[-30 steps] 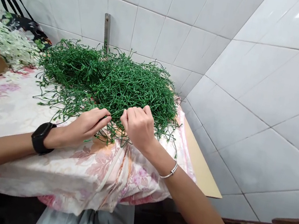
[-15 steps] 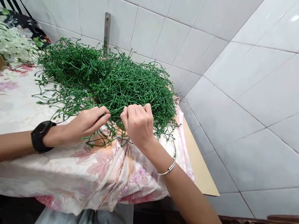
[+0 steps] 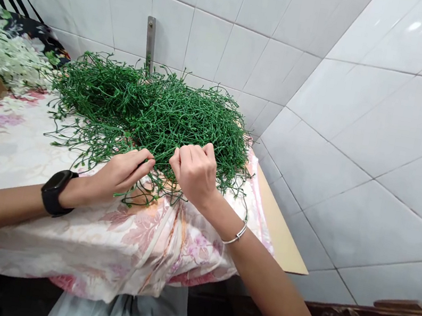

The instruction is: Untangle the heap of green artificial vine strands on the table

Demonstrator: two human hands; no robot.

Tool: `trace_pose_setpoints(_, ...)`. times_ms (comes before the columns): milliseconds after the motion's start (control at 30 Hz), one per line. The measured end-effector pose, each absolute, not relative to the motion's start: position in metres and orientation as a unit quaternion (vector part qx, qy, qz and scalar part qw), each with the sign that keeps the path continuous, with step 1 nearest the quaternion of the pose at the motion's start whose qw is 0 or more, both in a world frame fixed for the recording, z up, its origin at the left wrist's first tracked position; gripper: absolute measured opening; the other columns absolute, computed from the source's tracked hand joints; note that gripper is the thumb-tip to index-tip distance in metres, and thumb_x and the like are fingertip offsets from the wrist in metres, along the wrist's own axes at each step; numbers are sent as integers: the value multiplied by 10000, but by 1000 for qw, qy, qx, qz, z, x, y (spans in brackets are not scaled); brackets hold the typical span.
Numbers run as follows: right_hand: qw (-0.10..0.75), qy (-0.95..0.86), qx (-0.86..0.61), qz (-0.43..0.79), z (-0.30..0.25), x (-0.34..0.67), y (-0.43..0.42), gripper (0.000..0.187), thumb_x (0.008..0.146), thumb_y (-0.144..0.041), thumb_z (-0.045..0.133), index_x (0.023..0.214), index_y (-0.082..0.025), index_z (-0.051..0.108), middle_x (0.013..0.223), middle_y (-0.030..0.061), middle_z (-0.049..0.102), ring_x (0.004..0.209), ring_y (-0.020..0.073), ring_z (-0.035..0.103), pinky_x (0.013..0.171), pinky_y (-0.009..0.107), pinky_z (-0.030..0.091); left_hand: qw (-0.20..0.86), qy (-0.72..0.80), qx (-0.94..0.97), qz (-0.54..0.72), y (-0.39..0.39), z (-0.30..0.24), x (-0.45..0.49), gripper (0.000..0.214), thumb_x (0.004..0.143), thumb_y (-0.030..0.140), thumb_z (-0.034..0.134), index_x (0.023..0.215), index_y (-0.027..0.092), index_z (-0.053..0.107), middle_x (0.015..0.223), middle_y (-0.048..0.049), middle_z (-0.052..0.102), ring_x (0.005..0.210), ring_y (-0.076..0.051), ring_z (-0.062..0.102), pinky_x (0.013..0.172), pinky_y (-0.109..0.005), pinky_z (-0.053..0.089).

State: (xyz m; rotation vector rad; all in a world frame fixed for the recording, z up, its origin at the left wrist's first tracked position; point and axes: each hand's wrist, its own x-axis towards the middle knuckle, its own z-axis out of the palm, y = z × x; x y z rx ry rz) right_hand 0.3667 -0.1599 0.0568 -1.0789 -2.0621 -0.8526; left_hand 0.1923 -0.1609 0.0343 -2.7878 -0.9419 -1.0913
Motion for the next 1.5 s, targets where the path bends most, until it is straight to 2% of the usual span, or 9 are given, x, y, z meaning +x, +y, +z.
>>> trace_pose_setpoints(200,263,-843,-397,-252,55,372,-157,267,846,-218,351,597,-170,434,580,-8,438,585,101,366,646,278,271,-24,-326,-893,-309,-162,31,189,291,906,251,196,788,147,440,694,-32,492,619,-135,450,592,-249,362)
trace_pose_setpoints(300,252,-856,-406,-199,54,374,-159,177,831,-283,398,812,-160,524,767,34,525,741,131,449,706,294,295,-28,-348,-886,-303,-160,28,188,295,903,255,208,824,131,463,729,-54,524,655,-152,477,616,-267,378)
trace_pose_setpoints(400,280,-868,-378,-157,54,372,-163,267,800,-300,455,1027,-166,494,967,62,538,914,159,467,787,318,301,-31,-350,-884,-308,-159,25,189,284,899,264,231,855,134,479,766,-59,545,688,-160,489,642,-280,385)
trace_pose_setpoints(533,314,-878,-330,-149,49,366,-167,172,792,-247,477,943,-177,524,896,26,589,867,130,507,819,318,306,-47,-339,-889,-303,-160,23,190,280,899,269,239,875,148,491,799,-58,560,709,-160,486,670,-291,386)
trace_pose_setpoints(800,349,-849,-376,-131,46,361,-172,100,787,-244,501,844,-176,547,793,11,602,780,122,528,782,317,317,-43,-324,-893,-310,-164,23,190,273,897,277,248,916,135,480,864,-75,558,758,-177,477,710,-323,384)
trace_pose_setpoints(1000,390,-805,-425,-140,45,359,-175,116,778,-273,530,843,-189,577,790,23,577,806,137,513,755,325,310,-50,-335,-887,-313,-163,22,190,265,898,252,233,960,134,460,915,-85,550,816,-180,486,731,-323,391)
trace_pose_setpoints(1167,383,-841,-375,-74,39,362,-170,170,794,-223,504,937,-153,565,793,38,580,747,116,515,686,276,393,-49,-341,-892,-292,-164,23,191,258,892,256,245,994,124,442,924,-89,546,795,-185,481,725,-340,389)
trace_pose_setpoints(1367,386,-847,-366,12,41,362,-167,203,788,-270,514,953,-156,544,847,47,577,791,120,538,727,275,457,-44,-320,-901,-290,-162,19,190,255,883,241,267,1056,126,416,977,-89,541,839,-184,491,764,-346,383)
trace_pose_setpoints(1500,367,-857,-362,21,41,362,-165,194,813,-237,472,976,-159,544,895,55,589,832,118,549,753,271,469,-22,-329,-901,-281,-160,16,191,265,886,240,263,1070,122,412,980,-95,545,863,-194,495,773,-354,383)
